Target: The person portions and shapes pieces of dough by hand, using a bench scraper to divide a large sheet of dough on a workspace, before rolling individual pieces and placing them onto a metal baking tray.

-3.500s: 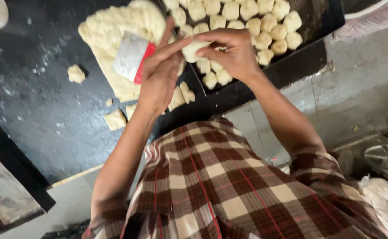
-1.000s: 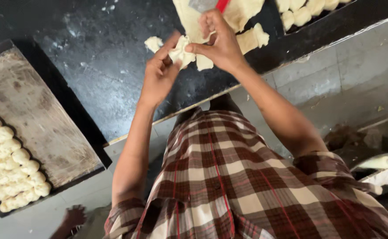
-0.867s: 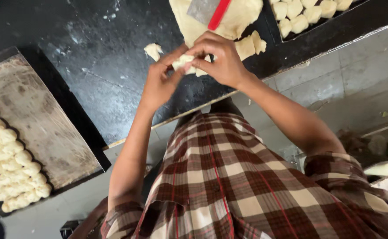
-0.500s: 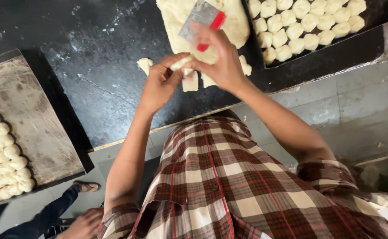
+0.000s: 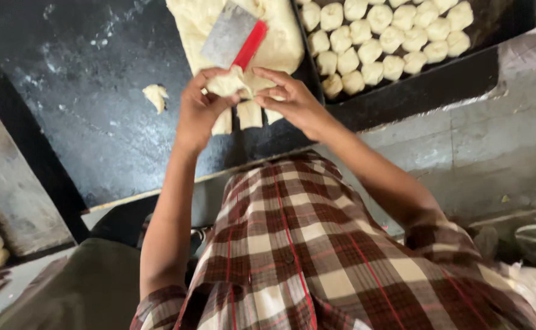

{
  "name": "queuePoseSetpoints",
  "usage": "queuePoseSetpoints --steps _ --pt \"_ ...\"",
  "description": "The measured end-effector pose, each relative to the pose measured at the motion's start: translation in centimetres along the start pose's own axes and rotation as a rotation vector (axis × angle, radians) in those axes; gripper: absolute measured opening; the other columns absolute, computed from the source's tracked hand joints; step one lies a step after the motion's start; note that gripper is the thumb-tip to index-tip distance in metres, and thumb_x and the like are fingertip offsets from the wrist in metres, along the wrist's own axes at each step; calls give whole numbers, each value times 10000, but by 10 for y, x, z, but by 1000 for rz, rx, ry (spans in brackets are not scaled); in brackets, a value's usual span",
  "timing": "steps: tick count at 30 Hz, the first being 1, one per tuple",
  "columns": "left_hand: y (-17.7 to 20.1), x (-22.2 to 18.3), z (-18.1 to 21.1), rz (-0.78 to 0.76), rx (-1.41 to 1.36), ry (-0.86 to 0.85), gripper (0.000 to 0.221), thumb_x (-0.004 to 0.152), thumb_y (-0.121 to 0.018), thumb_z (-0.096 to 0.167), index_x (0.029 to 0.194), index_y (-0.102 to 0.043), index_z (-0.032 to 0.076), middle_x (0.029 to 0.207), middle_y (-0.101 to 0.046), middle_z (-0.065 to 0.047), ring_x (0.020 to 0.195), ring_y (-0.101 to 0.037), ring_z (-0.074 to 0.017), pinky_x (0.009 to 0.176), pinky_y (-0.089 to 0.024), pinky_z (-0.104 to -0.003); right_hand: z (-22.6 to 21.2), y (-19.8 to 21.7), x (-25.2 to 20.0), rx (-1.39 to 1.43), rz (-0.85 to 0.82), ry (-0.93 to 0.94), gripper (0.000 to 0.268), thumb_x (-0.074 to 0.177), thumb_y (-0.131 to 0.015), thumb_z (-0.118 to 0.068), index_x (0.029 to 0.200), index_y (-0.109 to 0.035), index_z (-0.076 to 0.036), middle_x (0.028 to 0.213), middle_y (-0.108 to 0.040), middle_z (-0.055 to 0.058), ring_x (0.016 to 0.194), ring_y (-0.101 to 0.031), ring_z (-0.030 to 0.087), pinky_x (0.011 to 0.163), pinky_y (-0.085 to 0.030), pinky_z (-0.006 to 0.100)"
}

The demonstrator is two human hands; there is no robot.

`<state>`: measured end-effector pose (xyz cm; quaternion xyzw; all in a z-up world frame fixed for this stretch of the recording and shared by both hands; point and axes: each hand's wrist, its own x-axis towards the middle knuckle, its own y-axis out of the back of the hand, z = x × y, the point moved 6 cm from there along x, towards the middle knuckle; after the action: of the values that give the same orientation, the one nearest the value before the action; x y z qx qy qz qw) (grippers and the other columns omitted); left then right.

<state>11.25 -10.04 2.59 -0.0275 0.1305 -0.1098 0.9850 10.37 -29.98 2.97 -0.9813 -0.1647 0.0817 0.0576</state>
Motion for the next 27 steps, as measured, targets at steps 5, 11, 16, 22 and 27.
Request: queuePoseSetpoints --steps 5,11,16,22,27 --pt "-49 -8 41 -71 433 -496 318 964 -790 -98 1205 -608 1 1200 -675 -89 1092 -633 -141 937 -507 -258 -11 15 -1 54 -11 103 227 1001 -784 -128 1211 -753 -49 1209 -642 58 1061 -742 225 958 -630 358" --pt "-50 14 43 76 -235 -165 595 950 -547 -116 1507 -443 64 1248 -701 -105 1118 -681 -160 967 -602 -297 -44 4 -13 -805 35 935 315 960 -817 -49 1259 -730 -5 1219 -679 108 1192 -626 243 989 -616 335" --pt "-63 13 12 -37 -801 156 535 1001 -605 -37 1508 -460 54 1164 -704 -128 1047 -695 -197 952 -596 -336 -52 4 -3 -915 83 819 263 903 -807 -70 1156 -748 -29 1171 -744 87 1202 -634 240 985 -591 363" --pt "-37 40 -17 192 -605 2 468 1042 -646 -12 1479 -488 39 1154 -704 -102 987 -691 -189 873 -595 -346 -34 -6 -15 -285 -40 59 105 925 -782 -107 1017 -759 -62 1071 -751 65 1029 -739 194 889 -604 307" --pt "-24 57 -8 16 -711 153 455 1059 -576 41 1498 -463 81 1245 -673 -93 1021 -725 -214 970 -602 -347 -43 -3 -22 -1168 147 531 437 964 -742 -192 1381 -653 -97 1367 -605 117 1257 -572 266 1040 -409 494"
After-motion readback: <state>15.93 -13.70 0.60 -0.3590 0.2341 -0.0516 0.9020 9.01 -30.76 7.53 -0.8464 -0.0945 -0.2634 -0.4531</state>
